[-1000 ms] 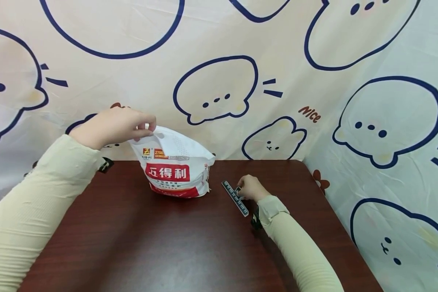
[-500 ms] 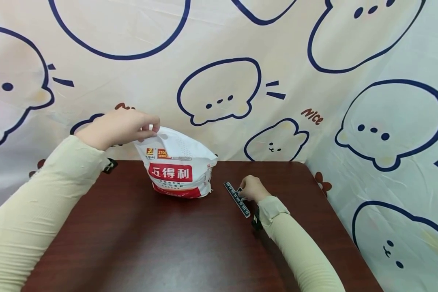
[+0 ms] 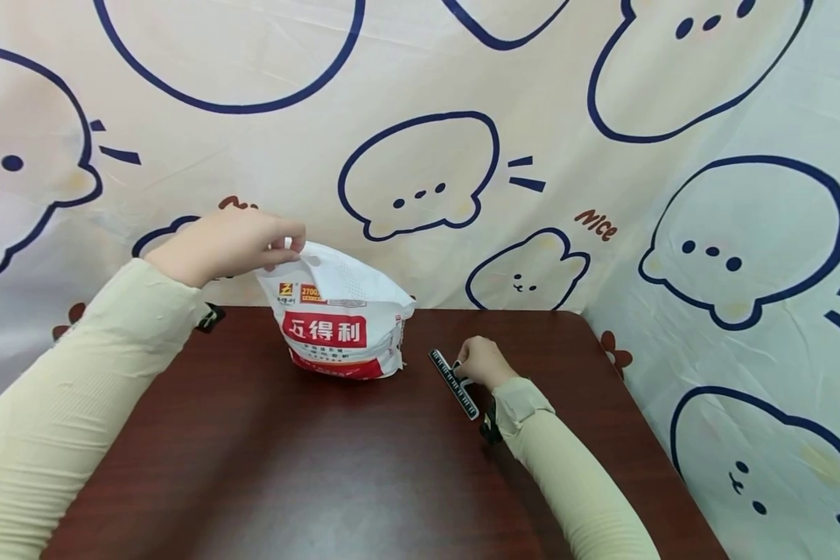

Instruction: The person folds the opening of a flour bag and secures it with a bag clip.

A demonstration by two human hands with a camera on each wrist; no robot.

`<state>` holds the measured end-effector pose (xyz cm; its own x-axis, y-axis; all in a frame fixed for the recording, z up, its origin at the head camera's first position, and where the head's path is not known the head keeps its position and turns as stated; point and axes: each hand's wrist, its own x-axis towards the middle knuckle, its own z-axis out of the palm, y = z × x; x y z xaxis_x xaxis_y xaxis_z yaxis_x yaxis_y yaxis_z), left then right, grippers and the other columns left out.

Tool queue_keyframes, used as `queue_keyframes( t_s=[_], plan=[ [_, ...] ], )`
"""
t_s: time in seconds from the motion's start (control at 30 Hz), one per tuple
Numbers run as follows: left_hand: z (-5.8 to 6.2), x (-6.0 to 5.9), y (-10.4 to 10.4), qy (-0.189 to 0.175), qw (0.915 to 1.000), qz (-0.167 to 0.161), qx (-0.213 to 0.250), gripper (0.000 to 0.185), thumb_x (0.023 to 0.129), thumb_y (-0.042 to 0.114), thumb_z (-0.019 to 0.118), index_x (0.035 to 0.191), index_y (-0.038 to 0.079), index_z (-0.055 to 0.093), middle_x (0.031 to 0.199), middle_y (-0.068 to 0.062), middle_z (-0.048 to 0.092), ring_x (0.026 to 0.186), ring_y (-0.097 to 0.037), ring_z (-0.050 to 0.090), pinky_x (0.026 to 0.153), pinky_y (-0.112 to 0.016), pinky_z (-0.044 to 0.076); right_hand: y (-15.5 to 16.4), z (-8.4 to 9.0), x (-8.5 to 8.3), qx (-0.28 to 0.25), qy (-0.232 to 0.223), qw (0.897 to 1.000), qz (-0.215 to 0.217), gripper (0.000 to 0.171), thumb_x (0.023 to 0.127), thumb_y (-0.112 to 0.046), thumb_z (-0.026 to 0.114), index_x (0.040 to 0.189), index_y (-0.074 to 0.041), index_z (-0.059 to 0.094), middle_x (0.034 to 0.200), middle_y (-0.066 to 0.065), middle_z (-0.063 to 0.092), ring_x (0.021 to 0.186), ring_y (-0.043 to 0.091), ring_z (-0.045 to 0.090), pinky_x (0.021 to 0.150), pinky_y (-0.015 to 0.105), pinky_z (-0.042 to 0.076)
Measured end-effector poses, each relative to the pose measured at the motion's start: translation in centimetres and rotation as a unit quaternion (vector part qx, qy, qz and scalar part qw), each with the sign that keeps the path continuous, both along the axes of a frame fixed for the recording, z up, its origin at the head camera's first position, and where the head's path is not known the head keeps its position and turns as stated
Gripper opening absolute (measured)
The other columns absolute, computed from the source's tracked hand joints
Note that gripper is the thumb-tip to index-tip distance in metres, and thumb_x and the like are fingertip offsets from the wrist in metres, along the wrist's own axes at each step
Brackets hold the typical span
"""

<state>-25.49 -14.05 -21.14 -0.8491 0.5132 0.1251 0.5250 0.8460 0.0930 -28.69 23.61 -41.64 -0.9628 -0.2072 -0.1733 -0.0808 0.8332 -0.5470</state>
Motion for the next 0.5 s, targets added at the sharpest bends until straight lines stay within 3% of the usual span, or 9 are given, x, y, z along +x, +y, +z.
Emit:
queue_keyframes(
  t_s=[0.5],
  plan=[
    [-0.11, -0.01, -0.11, 0.001, 1.0, -0.001, 0.0, 0.018, 0.094, 0.014, 0.072, 0.109, 0.01, 0.064, 0.096, -0.011, 0.07, 0.079, -0.026, 0.066, 0.074, -0.042, 0.06, -0.13, -0.2, 0.07, 0.007, -0.021, 1.0, -0.017, 0.01, 0.092, -0.004, 0.07, 0.089, -0.003, 0.061, 0.088, 0.009, 0.063, 0.076, 0.021, 0.059, 0.066, 0.033, 0.05]
  ],
)
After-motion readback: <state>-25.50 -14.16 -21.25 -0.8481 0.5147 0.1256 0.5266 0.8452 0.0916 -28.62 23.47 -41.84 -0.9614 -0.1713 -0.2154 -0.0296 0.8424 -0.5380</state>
